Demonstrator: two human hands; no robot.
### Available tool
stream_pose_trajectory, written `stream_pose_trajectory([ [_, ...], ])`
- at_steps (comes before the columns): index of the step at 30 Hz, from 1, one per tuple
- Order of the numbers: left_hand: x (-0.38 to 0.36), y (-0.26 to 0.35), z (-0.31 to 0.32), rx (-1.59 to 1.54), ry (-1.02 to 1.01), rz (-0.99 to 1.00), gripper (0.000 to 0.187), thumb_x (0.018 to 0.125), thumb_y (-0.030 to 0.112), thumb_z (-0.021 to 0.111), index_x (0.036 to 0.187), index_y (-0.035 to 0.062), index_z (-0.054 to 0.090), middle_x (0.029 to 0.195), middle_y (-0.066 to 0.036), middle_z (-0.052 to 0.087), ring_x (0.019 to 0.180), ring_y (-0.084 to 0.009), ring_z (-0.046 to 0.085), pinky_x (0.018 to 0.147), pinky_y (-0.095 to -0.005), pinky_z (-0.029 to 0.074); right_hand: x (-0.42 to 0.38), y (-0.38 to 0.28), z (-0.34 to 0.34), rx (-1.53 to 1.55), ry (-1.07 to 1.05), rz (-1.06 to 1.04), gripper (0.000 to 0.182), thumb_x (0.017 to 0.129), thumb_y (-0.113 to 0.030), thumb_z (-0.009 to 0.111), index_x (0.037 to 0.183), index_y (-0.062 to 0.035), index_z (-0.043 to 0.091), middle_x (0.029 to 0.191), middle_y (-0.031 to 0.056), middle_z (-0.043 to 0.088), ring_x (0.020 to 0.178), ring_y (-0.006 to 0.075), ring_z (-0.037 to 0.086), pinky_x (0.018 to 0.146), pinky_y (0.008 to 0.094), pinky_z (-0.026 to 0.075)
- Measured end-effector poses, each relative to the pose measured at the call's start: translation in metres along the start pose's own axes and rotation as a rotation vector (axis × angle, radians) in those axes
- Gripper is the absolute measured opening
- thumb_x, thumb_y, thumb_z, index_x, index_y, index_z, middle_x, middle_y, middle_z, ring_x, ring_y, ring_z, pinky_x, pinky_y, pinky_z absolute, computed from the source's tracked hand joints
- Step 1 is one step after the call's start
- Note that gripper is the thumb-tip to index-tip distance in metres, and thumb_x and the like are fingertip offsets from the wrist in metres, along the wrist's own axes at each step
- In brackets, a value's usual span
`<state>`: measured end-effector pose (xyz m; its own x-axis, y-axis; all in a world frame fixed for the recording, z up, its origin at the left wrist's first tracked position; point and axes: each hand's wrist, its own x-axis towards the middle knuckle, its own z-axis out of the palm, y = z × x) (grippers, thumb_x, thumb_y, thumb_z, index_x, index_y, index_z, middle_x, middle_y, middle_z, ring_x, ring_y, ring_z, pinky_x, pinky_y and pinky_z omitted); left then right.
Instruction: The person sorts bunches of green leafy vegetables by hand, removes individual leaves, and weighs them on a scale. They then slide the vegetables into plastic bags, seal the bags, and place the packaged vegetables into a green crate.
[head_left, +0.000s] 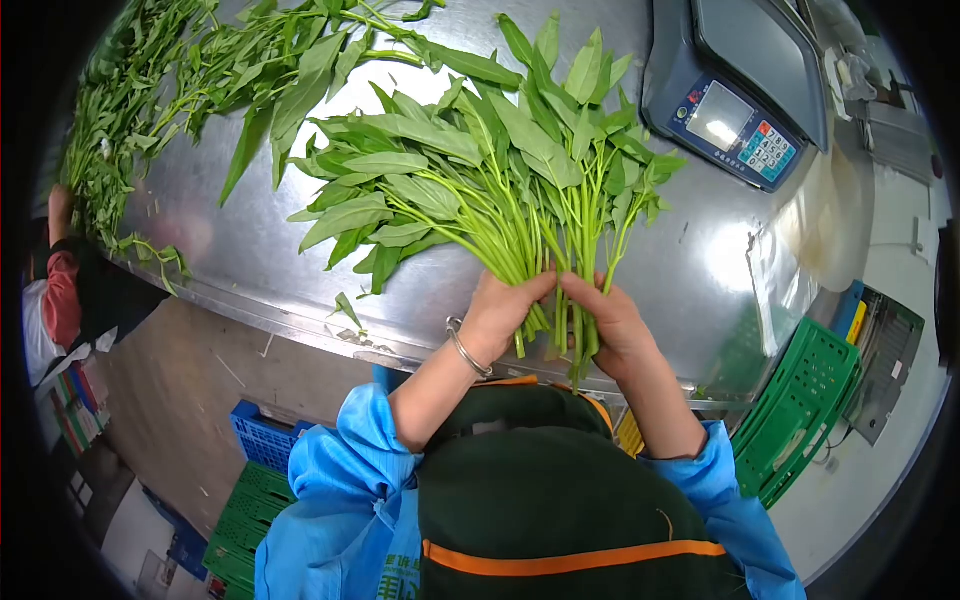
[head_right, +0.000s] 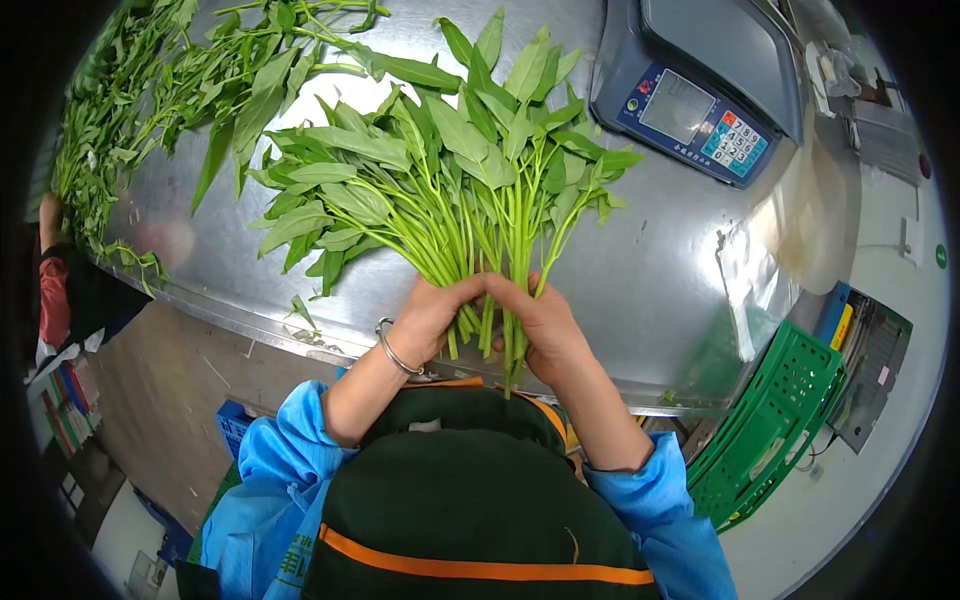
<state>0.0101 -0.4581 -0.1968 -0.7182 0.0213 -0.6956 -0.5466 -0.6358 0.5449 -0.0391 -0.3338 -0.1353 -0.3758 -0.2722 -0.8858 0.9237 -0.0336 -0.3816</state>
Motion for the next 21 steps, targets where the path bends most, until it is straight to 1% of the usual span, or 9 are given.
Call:
stream_pose_trajectory([
  [1,0.000,0.001,-0.001,0.116,0.024,0.026,0.021,0.077,0.005,0.060,0.097,0.0016,0.057,0.083,-0.004,0.059,0.069,-0.0125,0.055,0.062,-0.0258,0.044,0.000,0.000,0.004,-0.136,0.033,-0.047,0.020,0.079,-0.014,0.059,0.096,-0.0067,0.053,0.077,0.0027,0.056,0.068,0.0132,0.056,0.050,0.0279,0.044],
  [4,-0.011,0.012,-0.007,0.309,0.078,0.140,0.023,0.077,0.010,0.063,0.097,0.0015,0.058,0.085,-0.004,0.061,0.074,-0.0128,0.055,0.066,-0.0268,0.044,0.008,0.003,-0.006,-0.199,0.070,-0.001,0.015,0.079,-0.015,0.059,0.091,-0.0066,0.054,0.077,0.0035,0.056,0.068,0.0133,0.056,0.051,0.0279,0.045],
  [5,-0.024,0.026,-0.008,0.306,0.123,0.151,0.025,0.075,0.015,0.066,0.095,0.0024,0.060,0.086,-0.004,0.062,0.079,-0.0129,0.055,0.070,-0.0272,0.044,0.011,0.002,-0.012,-0.200,0.069,-0.001,0.015,0.079,-0.015,0.059,0.091,-0.0066,0.054,0.077,0.0035,0.056,0.068,0.0133,0.056,0.051,0.0279,0.045],
  [8,-0.056,0.086,-0.044,0.347,0.367,0.117,0.025,0.076,0.014,0.067,0.096,0.0028,0.060,0.088,-0.003,0.062,0.077,-0.0107,0.054,0.069,-0.0263,0.043,0.012,-0.009,-0.028,-0.033,0.066,-0.011,0.015,0.080,-0.013,0.059,0.090,-0.0054,0.052,0.077,0.0044,0.056,0.068,0.0140,0.056,0.054,0.0287,0.048],
  [12,-0.082,0.135,-0.082,0.436,0.625,0.385,0.019,0.078,0.012,0.064,0.093,0.0018,0.059,0.083,-0.003,0.060,0.070,-0.0094,0.051,0.065,-0.0270,0.043,-0.001,-0.020,-0.020,-0.021,0.013,-0.116,0.017,0.080,-0.011,0.060,0.092,-0.0041,0.051,0.078,0.0051,0.056,0.071,0.0147,0.057,0.060,0.0302,0.050],
  [15,-0.086,0.119,-0.084,0.589,0.614,0.337,0.019,0.079,0.013,0.064,0.093,0.0014,0.059,0.083,-0.003,0.059,0.072,-0.0105,0.052,0.066,-0.0265,0.043,0.000,-0.010,0.000,-0.024,-0.073,-0.172,0.019,0.080,-0.012,0.060,0.095,-0.0040,0.051,0.082,0.0055,0.057,0.074,0.0151,0.057,0.065,0.0310,0.051],
  [17,-0.084,0.091,-0.054,0.432,0.492,0.258,0.020,0.079,0.015,0.064,0.095,0.0035,0.058,0.087,-0.004,0.059,0.078,-0.0122,0.053,0.070,-0.0260,0.043,0.001,0.003,0.012,-0.037,-0.115,-0.188,0.024,0.082,-0.014,0.059,0.102,-0.0043,0.051,0.090,0.0061,0.058,0.080,0.0156,0.058,0.072,0.0306,0.050],
  [19,-0.075,0.052,-0.029,0.205,0.392,0.145,0.023,0.078,0.014,0.065,0.096,0.0024,0.058,0.089,-0.004,0.059,0.082,-0.0122,0.053,0.074,-0.0257,0.043,0.002,0.013,0.022,-0.030,-0.109,-0.124,0.025,0.083,-0.015,0.058,0.104,-0.0045,0.051,0.091,0.0059,0.058,0.081,0.0156,0.058,0.073,0.0300,0.049],
  [21,-0.061,0.027,-0.019,-0.041,0.271,0.115,0.019,0.081,0.007,0.061,0.098,-0.0004,0.056,0.093,-0.005,0.058,0.079,-0.0113,0.055,0.070,-0.0232,0.044,0.005,0.021,0.023,-0.010,-0.105,-0.049,0.029,0.086,-0.019,0.053,0.110,-0.0036,0.050,0.095,0.0059,0.059,0.085,0.0152,0.057,0.076,0.0289,0.047],
])
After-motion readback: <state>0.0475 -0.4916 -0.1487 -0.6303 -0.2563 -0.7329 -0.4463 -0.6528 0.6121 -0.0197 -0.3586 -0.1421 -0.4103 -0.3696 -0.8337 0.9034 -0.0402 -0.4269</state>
